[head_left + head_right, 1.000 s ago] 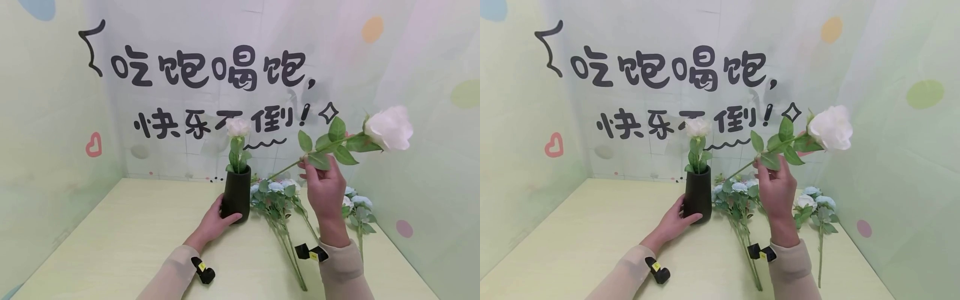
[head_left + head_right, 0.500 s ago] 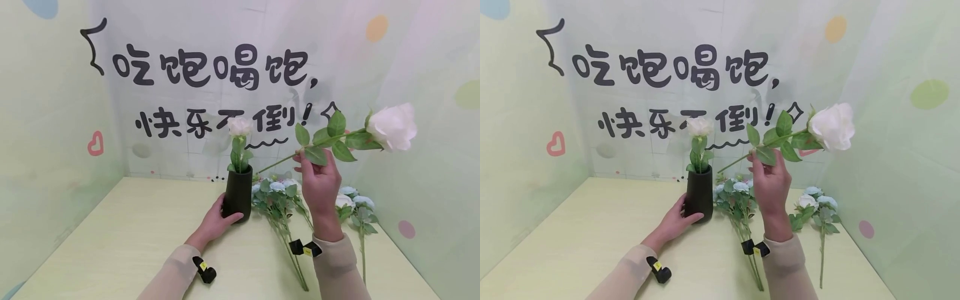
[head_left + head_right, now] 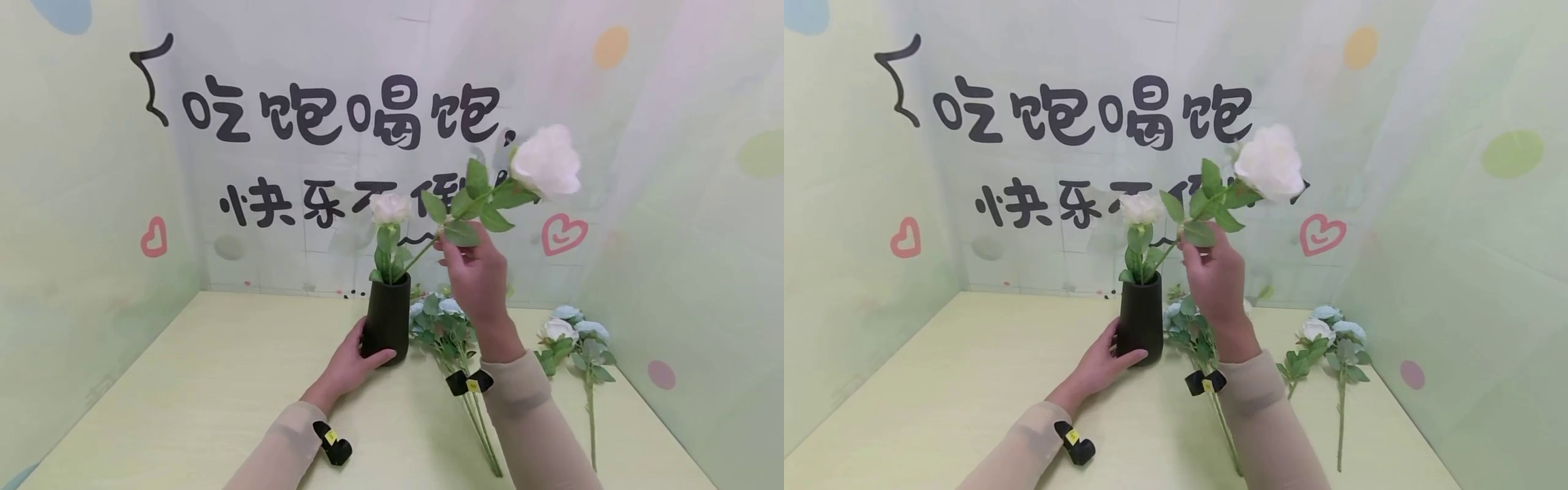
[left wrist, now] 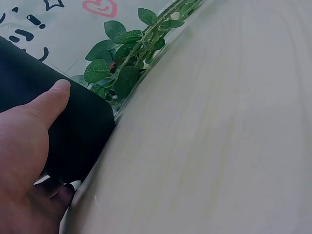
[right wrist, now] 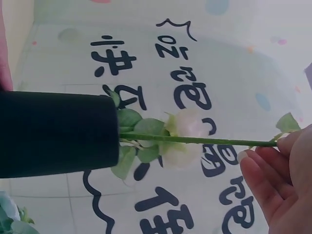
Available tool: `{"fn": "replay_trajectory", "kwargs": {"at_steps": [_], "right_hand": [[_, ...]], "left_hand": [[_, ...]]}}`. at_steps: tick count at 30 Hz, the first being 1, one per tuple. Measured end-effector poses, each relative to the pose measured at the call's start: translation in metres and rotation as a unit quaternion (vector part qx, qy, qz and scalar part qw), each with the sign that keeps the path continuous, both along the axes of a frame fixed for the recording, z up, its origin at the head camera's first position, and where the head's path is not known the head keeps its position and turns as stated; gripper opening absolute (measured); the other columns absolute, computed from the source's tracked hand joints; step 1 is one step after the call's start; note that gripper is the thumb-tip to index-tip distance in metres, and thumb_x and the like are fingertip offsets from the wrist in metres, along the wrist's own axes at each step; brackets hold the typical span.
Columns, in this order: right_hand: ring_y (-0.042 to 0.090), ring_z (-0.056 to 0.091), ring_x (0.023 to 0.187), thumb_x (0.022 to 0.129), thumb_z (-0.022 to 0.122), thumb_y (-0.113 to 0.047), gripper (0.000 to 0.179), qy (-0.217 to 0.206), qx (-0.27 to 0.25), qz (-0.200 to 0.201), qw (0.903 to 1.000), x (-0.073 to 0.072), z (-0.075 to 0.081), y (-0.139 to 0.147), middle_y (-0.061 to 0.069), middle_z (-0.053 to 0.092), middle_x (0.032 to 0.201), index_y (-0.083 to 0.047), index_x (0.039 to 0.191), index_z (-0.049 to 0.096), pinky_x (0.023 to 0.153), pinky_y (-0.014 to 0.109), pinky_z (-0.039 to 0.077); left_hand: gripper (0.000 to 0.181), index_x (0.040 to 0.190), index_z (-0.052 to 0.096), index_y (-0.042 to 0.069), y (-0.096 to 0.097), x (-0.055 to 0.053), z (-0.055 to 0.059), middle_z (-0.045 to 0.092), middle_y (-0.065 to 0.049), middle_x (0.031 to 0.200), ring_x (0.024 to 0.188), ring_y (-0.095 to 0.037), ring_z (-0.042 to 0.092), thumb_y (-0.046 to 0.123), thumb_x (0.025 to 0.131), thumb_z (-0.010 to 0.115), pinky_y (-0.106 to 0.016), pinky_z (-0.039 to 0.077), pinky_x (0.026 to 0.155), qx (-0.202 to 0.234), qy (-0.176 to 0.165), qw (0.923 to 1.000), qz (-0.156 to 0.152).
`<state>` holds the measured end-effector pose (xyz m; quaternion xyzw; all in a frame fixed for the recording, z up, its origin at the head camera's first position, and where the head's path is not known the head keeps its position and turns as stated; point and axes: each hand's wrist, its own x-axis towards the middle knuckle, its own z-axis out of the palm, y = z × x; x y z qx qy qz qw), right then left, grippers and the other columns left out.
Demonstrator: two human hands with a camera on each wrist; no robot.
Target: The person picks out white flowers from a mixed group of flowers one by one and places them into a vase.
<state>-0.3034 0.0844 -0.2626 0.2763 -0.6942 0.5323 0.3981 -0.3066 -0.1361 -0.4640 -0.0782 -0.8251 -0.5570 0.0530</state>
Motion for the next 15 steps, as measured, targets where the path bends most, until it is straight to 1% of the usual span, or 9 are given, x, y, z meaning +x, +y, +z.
{"fn": "replay_trajectory", "kwargs": {"at_steps": [2,4,6,8,11,13,15], "right_hand": [[0.035,0.082,0.084,0.103,0.070,0.000,0.016,-0.008,0.028,-0.007,0.9995,-0.004,-0.002,-0.006,0.021,0.082,0.099,0.005,0.118,0.072,0.069,0.022,0.065],[0.034,0.082,0.083,0.104,0.069,-0.004,0.017,-0.022,0.059,-0.018,0.9978,-0.007,-0.005,-0.010,0.019,0.083,0.098,0.002,0.120,0.072,0.068,0.026,0.066],[0.031,0.082,0.083,0.107,0.069,-0.011,0.017,-0.045,0.094,-0.034,0.9940,-0.011,-0.009,-0.015,0.015,0.084,0.097,-0.003,0.121,0.073,0.069,0.032,0.066],[0.030,0.079,0.078,0.108,0.069,-0.017,0.017,-0.075,0.123,-0.041,0.9887,-0.013,-0.012,-0.019,0.013,0.083,0.098,-0.007,0.122,0.073,0.067,0.038,0.064],[0.029,0.073,0.076,0.109,0.068,-0.023,0.018,-0.115,0.169,-0.049,0.9776,-0.016,-0.017,-0.025,0.011,0.080,0.097,-0.010,0.121,0.071,0.067,0.040,0.057],[0.030,0.069,0.074,0.109,0.067,-0.022,0.019,-0.130,0.195,-0.049,0.9709,-0.018,-0.020,-0.029,0.011,0.078,0.095,-0.008,0.121,0.071,0.066,0.041,0.054],[0.029,0.070,0.079,0.108,0.068,-0.021,0.020,-0.129,0.219,-0.053,0.9658,-0.021,-0.023,-0.033,0.012,0.076,0.094,-0.006,0.122,0.071,0.069,0.041,0.055]], "left_hand": [[0.096,0.171,0.033,0.011,0.000,0.001,0.001,0.048,-0.019,0.169,0.154,-0.041,0.049,0.044,0.097,0.085,-0.065,0.040,0.127,0.000,0.001,1.0000,-0.001],[0.096,0.171,0.033,0.011,0.001,0.001,0.001,0.048,-0.019,0.169,0.155,-0.041,0.049,0.044,0.097,0.085,-0.064,0.040,0.127,0.000,0.000,1.0000,-0.001],[0.096,0.171,0.034,0.011,0.001,0.001,0.001,0.048,-0.019,0.169,0.155,-0.041,0.049,0.044,0.097,0.085,-0.064,0.040,0.127,0.000,0.001,1.0000,0.000],[0.096,0.171,0.034,0.011,0.000,0.001,0.002,0.048,-0.019,0.169,0.154,-0.041,0.050,0.044,0.097,0.085,-0.064,0.040,0.127,-0.001,0.002,1.0000,0.001],[0.095,0.171,0.035,0.012,0.000,0.001,0.001,0.050,-0.018,0.168,0.153,-0.040,0.051,0.044,0.097,0.085,-0.063,0.041,0.127,-0.004,0.006,1.0000,0.001],[0.095,0.171,0.035,0.012,0.000,0.000,0.001,0.050,-0.018,0.167,0.153,-0.040,0.051,0.043,0.097,0.085,-0.063,0.042,0.126,-0.007,0.007,0.9999,0.000],[0.095,0.171,0.034,0.011,0.000,0.000,0.000,0.050,-0.018,0.168,0.153,-0.040,0.051,0.042,0.097,0.085,-0.063,0.042,0.127,-0.009,0.008,0.9999,-0.001]]}}
